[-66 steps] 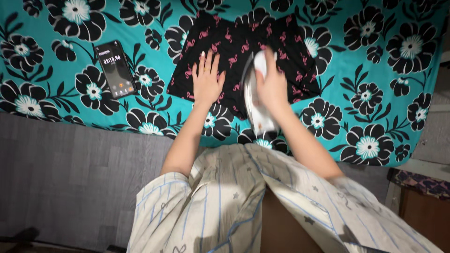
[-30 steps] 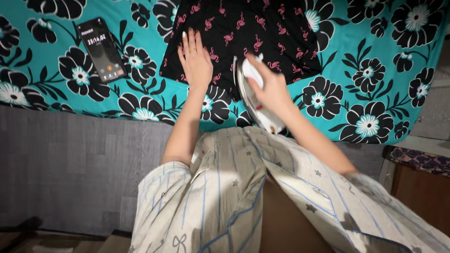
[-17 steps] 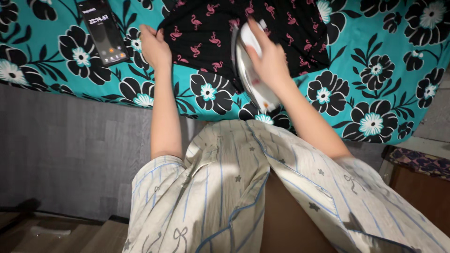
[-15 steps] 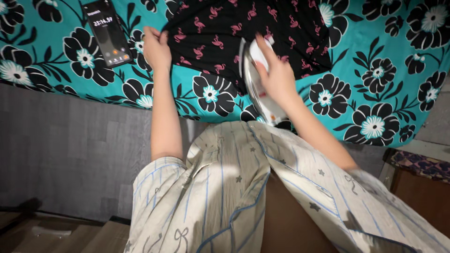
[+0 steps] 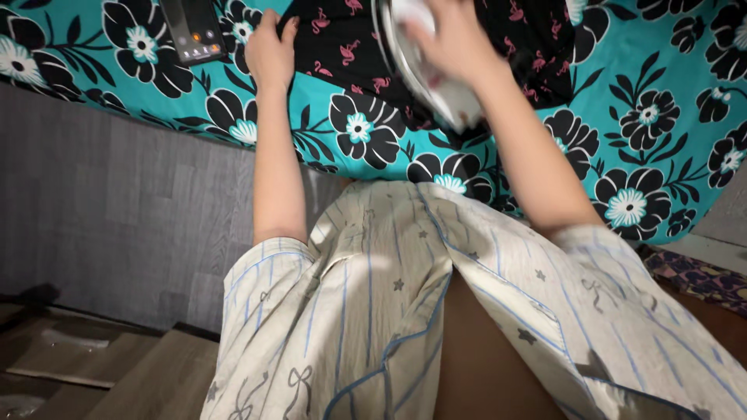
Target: The person irons a black garment with pink flamingo patterns on a floral-patterned ironing board using a handheld iron. After ironing, the person folds the garment and places it into a wooden wardrobe among other folded clothes.
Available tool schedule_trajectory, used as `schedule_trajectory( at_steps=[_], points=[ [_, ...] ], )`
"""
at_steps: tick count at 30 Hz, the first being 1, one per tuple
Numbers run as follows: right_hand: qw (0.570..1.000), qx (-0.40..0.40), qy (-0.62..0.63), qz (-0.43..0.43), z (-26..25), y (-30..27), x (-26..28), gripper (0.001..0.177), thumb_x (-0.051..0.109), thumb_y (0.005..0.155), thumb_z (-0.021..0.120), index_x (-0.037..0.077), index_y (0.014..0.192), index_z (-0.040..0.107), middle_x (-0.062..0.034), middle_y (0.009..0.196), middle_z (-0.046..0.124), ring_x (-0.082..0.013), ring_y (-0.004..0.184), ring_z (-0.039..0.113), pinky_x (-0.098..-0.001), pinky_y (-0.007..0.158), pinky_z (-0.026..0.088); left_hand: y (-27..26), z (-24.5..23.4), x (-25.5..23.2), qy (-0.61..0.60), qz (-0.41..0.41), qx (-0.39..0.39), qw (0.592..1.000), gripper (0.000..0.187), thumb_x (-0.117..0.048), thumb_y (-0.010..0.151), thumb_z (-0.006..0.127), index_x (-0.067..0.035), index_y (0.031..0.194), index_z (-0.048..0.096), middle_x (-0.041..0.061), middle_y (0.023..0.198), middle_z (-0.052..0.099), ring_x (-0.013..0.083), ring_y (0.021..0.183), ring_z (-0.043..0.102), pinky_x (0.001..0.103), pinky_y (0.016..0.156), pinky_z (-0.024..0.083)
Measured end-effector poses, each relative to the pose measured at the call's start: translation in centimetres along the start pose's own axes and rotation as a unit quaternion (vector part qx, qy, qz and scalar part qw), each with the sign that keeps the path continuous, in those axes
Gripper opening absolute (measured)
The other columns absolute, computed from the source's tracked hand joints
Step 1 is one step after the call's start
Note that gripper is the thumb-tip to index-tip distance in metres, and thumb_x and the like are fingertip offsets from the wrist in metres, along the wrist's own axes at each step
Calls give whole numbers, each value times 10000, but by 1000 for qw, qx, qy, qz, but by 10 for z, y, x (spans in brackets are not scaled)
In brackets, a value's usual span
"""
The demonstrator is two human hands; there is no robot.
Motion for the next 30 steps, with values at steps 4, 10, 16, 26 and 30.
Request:
schedule_trajectory(
  at_steps=[4, 10, 16, 26, 30],
  points=[
    [991, 87, 91, -52, -45, -49, 54, 553, 292, 952, 704, 199, 1485, 593, -157, 1273, 736, -332, 876, 773, -431, 826, 600, 1, -8, -7, 3, 10, -14, 1000, 343, -408, 1032, 680, -84, 954, 603, 158, 768, 700, 419, 751, 669, 505, 631, 484],
    [979, 183, 82, 42, -31, -7, 66, 563, 307, 953, 721, 284, 1502, 598, -156, 1124, 745, -380, 829, 740, -418, 821, 612, 4, -17, -13, -60, 14, -2, 998, 394, -453, 1019, 715, -85, 952, 591, 108, 719, 670, 356, 678, 659, 451, 596, 471],
    [974, 78, 142, -160, 0, 32, 87, 539, 225, 1015, 699, 220, 1524, 523, -183, 1281, 746, -382, 938, 744, -412, 908, 623, -6, -29, 5, -111, -21, 41, 993, 332, -338, 945, 790, -75, 984, 590, 67, 658, 587, 240, 587, 586, 380, 569, 453],
    [978, 202, 53, 14, -32, -9, 85, 570, 301, 1001, 682, 325, 1543, 506, -199, 915, 747, -390, 694, 713, -452, 725, 611, -26, -35, -11, -55, -32, -60, 996, 193, -253, 1025, 698, -93, 967, 608, 30, 686, 624, 258, 681, 624, 422, 642, 467],
    [992, 98, 67, -44, 15, 29, 92, 575, 282, 1010, 703, 307, 1545, 492, -195, 1045, 756, -394, 781, 736, -469, 779, 614, -28, -40, -18, -44, -29, -70, 996, 186, -273, 1046, 674, -102, 1047, 603, 26, 712, 631, 272, 750, 636, 436, 689, 480]
  ],
)
Point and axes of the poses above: each hand's wrist, its own y-axis towards the middle knuckle, its own z-axis out of the palm, x = y × z, the point moved 3 cm from there along y, towards the middle knuckle
